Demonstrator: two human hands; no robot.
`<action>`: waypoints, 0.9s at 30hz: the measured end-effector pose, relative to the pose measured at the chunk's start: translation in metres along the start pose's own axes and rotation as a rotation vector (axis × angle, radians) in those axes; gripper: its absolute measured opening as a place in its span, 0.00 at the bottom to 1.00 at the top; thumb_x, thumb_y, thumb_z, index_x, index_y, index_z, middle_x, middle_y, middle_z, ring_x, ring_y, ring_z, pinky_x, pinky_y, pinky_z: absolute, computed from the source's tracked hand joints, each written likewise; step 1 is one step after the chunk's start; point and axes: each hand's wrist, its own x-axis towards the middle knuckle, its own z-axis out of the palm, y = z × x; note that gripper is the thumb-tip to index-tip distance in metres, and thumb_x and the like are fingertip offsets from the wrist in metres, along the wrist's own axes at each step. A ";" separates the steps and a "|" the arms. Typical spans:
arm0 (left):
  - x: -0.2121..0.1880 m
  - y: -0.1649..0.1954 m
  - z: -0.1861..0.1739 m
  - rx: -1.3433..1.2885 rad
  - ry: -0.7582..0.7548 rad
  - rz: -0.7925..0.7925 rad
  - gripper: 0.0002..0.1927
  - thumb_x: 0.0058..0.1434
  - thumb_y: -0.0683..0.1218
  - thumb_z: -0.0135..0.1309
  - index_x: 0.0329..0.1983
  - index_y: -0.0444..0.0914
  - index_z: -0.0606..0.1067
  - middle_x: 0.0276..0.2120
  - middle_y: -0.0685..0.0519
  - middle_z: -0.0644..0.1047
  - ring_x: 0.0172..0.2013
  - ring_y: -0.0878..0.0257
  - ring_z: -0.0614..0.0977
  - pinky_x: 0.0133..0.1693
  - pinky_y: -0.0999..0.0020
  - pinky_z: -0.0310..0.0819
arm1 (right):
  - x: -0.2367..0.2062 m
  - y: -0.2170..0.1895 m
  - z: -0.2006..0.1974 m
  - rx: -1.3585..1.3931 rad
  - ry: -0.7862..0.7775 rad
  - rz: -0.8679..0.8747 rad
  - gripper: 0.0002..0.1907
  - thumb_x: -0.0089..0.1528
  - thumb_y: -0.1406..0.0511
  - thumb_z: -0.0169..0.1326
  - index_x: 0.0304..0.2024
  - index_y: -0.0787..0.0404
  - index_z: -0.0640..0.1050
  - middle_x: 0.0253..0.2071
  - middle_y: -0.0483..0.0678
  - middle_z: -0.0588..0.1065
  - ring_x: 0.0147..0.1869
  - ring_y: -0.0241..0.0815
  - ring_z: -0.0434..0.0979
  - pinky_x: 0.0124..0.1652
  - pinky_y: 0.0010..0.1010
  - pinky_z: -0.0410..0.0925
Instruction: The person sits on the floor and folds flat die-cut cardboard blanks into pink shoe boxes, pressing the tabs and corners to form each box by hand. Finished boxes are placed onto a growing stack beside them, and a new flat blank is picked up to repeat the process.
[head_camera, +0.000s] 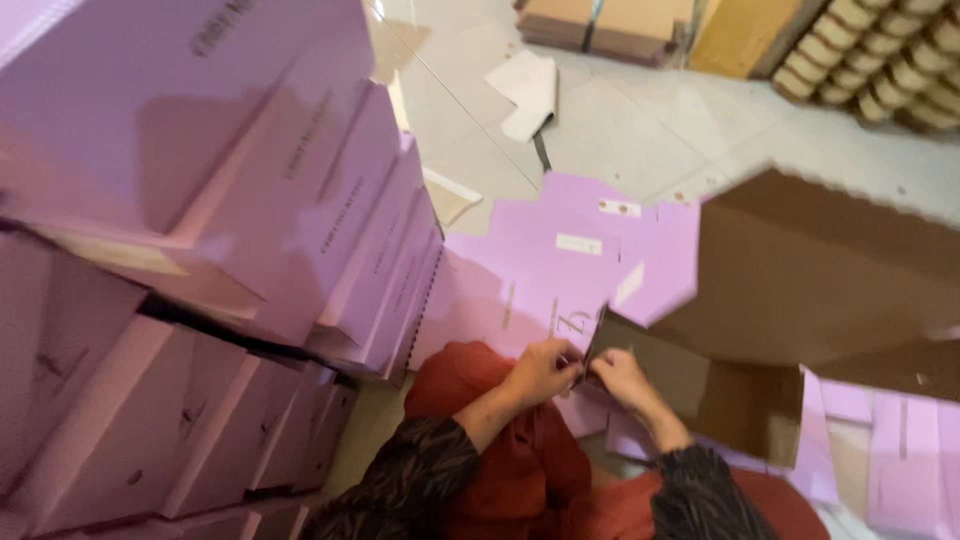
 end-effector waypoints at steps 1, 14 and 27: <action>0.003 -0.005 0.005 -0.043 0.010 -0.048 0.10 0.61 0.42 0.57 0.43 0.32 0.79 0.31 0.46 0.82 0.31 0.60 0.85 0.34 0.66 0.80 | 0.002 -0.001 0.000 -0.012 -0.011 -0.030 0.11 0.63 0.66 0.53 0.34 0.69 0.80 0.30 0.52 0.81 0.31 0.39 0.79 0.32 0.30 0.72; 0.012 -0.031 0.017 -0.120 0.148 -0.096 0.08 0.57 0.41 0.59 0.36 0.30 0.80 0.28 0.48 0.83 0.28 0.65 0.85 0.33 0.71 0.80 | 0.007 0.013 -0.004 0.232 -0.117 0.212 0.08 0.64 0.66 0.53 0.36 0.65 0.79 0.30 0.46 0.80 0.29 0.33 0.76 0.27 0.22 0.65; 0.004 0.002 0.018 -0.143 0.054 -0.270 0.13 0.55 0.42 0.61 0.39 0.28 0.78 0.27 0.46 0.81 0.22 0.65 0.83 0.26 0.70 0.79 | 0.014 0.034 0.002 0.117 -0.024 0.124 0.08 0.63 0.68 0.51 0.36 0.69 0.78 0.31 0.52 0.78 0.31 0.39 0.78 0.31 0.28 0.71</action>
